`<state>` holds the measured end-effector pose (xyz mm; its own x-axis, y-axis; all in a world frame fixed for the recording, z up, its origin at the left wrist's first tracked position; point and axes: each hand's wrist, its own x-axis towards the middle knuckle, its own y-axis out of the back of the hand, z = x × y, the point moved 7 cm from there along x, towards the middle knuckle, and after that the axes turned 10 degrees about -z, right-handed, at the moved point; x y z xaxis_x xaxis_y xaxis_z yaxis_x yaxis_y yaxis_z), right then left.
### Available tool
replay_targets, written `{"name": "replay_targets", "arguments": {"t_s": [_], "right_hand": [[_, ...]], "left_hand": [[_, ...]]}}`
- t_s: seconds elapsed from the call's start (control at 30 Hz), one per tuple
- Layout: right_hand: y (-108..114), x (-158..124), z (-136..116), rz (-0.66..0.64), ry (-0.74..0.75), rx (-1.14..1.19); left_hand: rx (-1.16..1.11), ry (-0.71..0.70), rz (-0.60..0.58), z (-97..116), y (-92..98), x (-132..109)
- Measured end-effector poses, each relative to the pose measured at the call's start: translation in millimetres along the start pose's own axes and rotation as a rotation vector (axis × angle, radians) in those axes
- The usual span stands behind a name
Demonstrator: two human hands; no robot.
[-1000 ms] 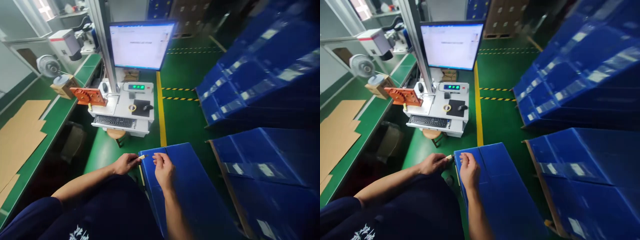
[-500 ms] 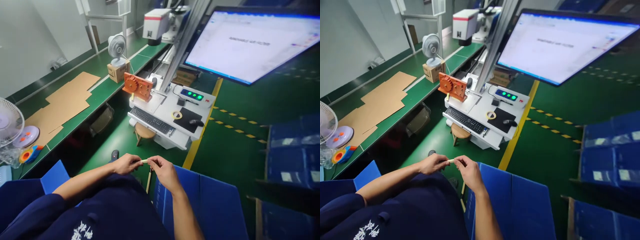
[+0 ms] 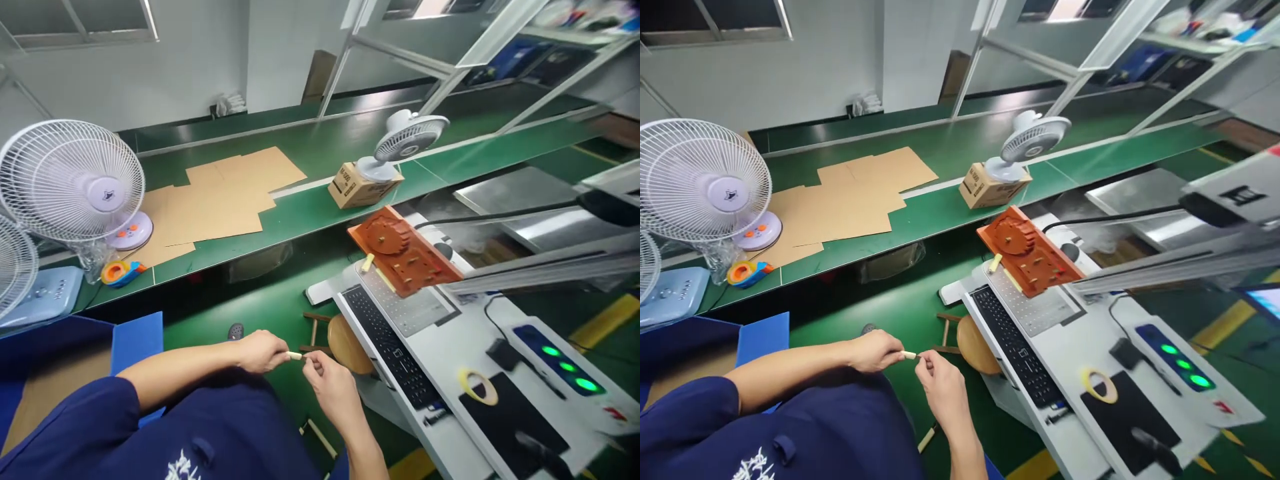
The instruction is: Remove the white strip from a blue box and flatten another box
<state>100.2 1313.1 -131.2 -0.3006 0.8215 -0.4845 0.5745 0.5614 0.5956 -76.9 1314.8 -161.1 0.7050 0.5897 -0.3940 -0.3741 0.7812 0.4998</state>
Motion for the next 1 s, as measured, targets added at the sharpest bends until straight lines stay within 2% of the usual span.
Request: {"name": "replay_targets", "arguments": {"t_s": [0.13, 0.23, 0.37, 0.43, 0.57, 0.67, 0.73, 0.87, 1.0], "right_hand": [[6, 45, -28, 0.03, 0.003, -0.118], [23, 68, -26, 0.091, -0.066, -0.098], [33, 94, -19, -0.001, -0.15, 0.092], [31, 107, -29, -0.053, -0.138, 0.083], [18, 133, -65, -0.15, -0.049, 0.074], [17, 148, -87, -0.185, 0.009, 0.037], [24, 158, -94, -0.179, 0.052, -0.032], [53, 178, -85, -0.134, 0.089, -0.12], [85, 194, -60, -0.15, 0.146, 0.131]], "left_hand": [[-0.094, 0.013, 0.086, -30, 40.2, -13], [-0.162, 0.031, 0.172, -47, 68.3, -27], [-0.133, -0.003, 0.363, -57, 103.9, -57], [-0.02, -0.038, 0.473, -53, 118.2, -73], [0.269, -0.077, 0.701, -37, 138.6, -99], [0.386, -0.103, 0.824, -27, 147.9, -108], [0.438, -0.111, 0.89, -21, 152.9, -110], [0.521, -0.089, 0.957, -8, 162.1, -99], [0.583, -0.039, 0.948, 6, 173.5, -67]]}}
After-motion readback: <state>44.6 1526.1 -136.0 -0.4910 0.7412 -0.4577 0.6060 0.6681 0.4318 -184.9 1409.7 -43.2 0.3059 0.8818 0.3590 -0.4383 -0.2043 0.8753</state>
